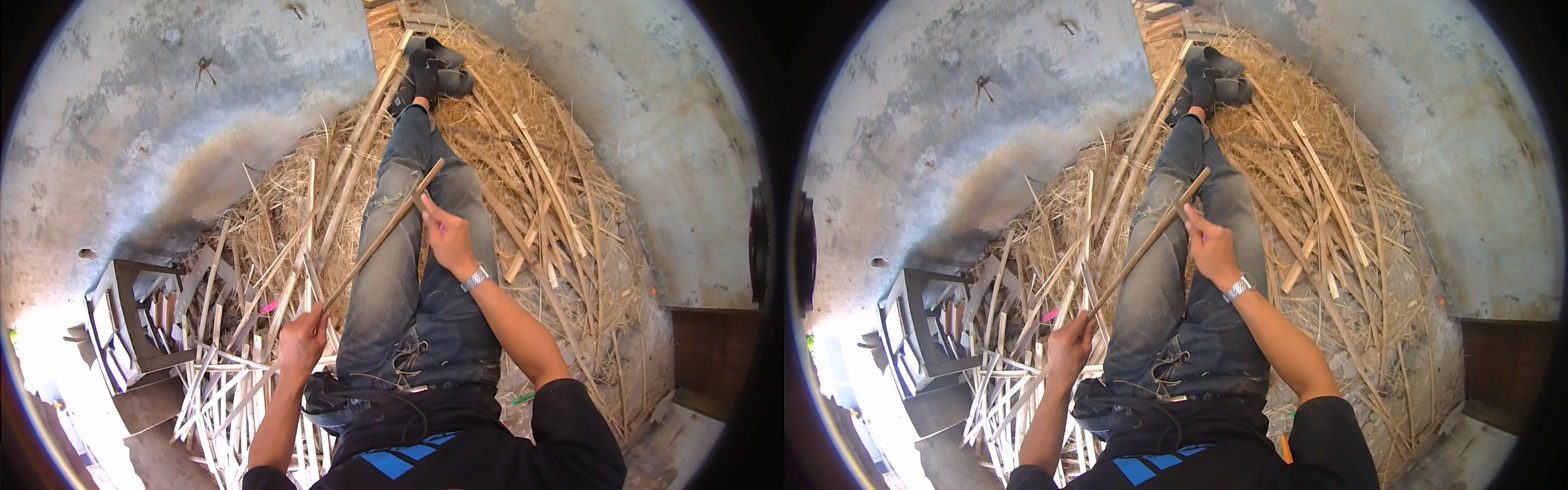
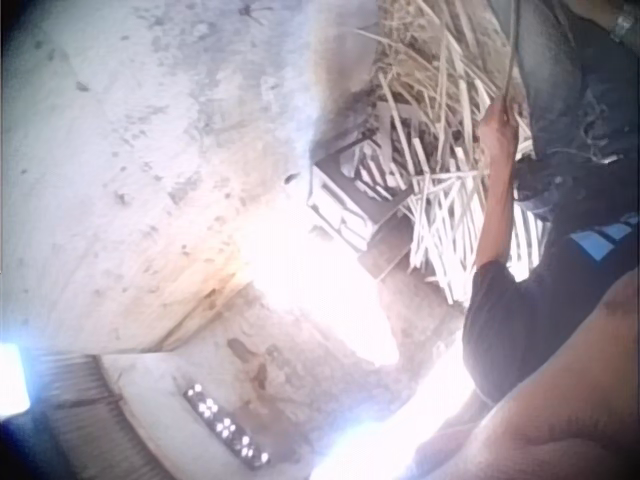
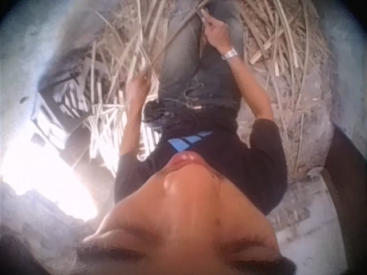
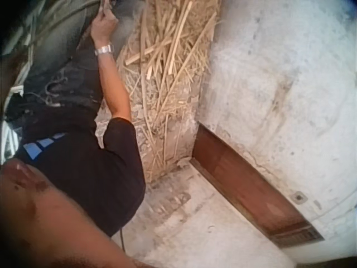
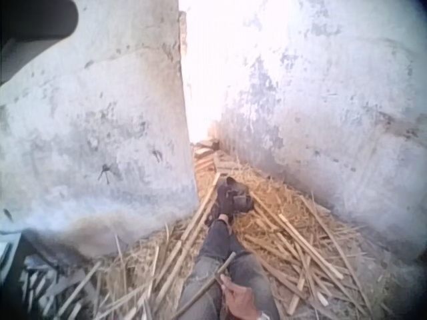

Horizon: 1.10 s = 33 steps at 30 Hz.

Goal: The person uses a small knife to shave and smooth several thin strips of bamboo while sitting on the floor.

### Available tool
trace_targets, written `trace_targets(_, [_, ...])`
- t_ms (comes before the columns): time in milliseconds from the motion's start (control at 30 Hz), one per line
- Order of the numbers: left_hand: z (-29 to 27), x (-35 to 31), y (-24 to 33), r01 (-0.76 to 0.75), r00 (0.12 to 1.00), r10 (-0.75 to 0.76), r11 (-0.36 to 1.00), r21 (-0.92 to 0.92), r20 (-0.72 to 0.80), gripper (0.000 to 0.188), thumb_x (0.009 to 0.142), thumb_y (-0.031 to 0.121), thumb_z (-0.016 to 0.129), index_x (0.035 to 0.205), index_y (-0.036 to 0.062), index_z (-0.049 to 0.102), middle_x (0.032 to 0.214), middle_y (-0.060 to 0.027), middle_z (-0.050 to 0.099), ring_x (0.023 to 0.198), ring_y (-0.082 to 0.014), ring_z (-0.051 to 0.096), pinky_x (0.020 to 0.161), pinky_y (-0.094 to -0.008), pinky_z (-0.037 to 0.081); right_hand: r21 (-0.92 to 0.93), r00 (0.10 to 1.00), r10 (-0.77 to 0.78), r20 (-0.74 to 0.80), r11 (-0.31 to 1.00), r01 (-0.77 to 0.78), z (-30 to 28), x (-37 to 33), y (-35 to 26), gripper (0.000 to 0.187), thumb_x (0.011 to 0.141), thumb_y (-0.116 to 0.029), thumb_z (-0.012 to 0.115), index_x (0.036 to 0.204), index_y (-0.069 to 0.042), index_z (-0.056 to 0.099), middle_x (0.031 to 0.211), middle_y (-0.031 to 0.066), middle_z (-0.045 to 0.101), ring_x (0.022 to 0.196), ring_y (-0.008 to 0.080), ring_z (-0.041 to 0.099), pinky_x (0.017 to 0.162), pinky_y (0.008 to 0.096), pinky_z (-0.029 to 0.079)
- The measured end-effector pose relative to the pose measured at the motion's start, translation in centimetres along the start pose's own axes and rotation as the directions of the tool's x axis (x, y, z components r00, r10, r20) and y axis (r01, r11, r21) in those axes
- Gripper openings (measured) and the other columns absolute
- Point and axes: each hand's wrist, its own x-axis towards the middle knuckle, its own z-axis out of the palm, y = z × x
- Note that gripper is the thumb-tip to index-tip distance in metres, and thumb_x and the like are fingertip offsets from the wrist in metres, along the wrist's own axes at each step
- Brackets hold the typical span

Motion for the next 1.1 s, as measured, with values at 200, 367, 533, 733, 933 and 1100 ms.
trace_targets(200, [2.5,4.0,2.5,0.032,0.999,-0.031,0.998,-0.048,0.031,0.022,0.096,0.026,0.072,0.117,0.0173,0.073,0.081,-0.0173,0.071,0.072,-0.0411,0.070,0.062,-0.0511,0.054,0.187,0.929,-0.206,0.307,0.970,0.154,3.7,-6.7,-2.9,0.040,0.096,-0.011,0.067,0.136,-0.019,0.072,0.075,0.0247,0.064,0.050,0.0224,0.056,0.057,0.0379,0.049])
trace_targets(367, [0.7,4.1,2.5,0.077,0.984,-0.038,0.971,-0.226,0.171,0.035,0.095,0.020,0.073,0.124,0.0028,0.069,0.087,-0.0212,0.072,0.078,-0.0411,0.071,0.066,-0.0474,0.055,-0.018,0.995,-0.009,0.098,1.000,0.011,0.3,-1.2,-0.1,0.038,0.099,-0.015,0.069,0.136,-0.017,0.070,0.076,0.0246,0.065,0.053,0.0276,0.057,0.058,0.0369,0.048])
trace_targets(533, [-1.9,1.2,-4.0,0.584,0.750,-0.200,0.646,-0.491,0.630,0.039,0.096,0.020,0.076,0.127,-0.0024,0.067,0.079,-0.0173,0.070,0.066,-0.0179,0.070,0.060,-0.0354,0.052,-0.006,0.989,-0.092,0.118,0.996,0.093,0.0,-0.3,0.2,0.037,0.100,-0.015,0.069,0.136,-0.016,0.070,0.075,0.0238,0.065,0.052,0.0204,0.047,0.057,0.0333,0.045])
trace_targets(733, [-3.0,-0.4,-2.6,0.070,0.976,-0.032,0.982,-0.173,0.215,0.016,0.092,0.013,0.078,0.106,0.0060,0.078,0.077,-0.0154,0.070,0.058,-0.0261,0.067,0.055,-0.0374,0.051,0.013,0.997,-0.050,-0.054,0.999,0.051,-0.7,3.1,1.1,0.034,0.101,-0.016,0.069,0.135,-0.015,0.071,0.074,0.0177,0.069,0.055,0.0142,0.047,0.056,0.0317,0.044])
trace_targets(933, [-1.1,-0.6,-3.3,-0.187,0.981,0.190,0.980,0.071,-0.032,0.024,0.087,0.003,0.076,0.110,0.0071,0.078,0.082,-0.0152,0.073,0.064,-0.0348,0.068,0.059,-0.0420,0.053,0.026,0.994,-0.106,0.003,0.994,0.105,1.5,0.6,0.1,0.042,0.097,-0.009,0.065,0.138,-0.018,0.069,0.084,0.0244,0.069,0.060,0.0257,0.065,0.056,0.0365,0.049])
trace_targets(1100, [-0.2,-1.3,-3.9,-0.197,0.978,0.202,0.977,0.086,-0.054,0.034,0.082,0.004,0.078,0.115,0.0131,0.077,0.085,-0.0088,0.074,0.066,-0.0319,0.068,0.060,-0.0431,0.054,0.001,0.955,-0.275,0.116,0.961,0.277,1.5,-2.9,0.0,0.052,0.094,-0.003,0.059,0.142,-0.021,0.065,0.090,0.0260,0.069,0.067,0.0392,0.070,0.060,0.0423,0.055])
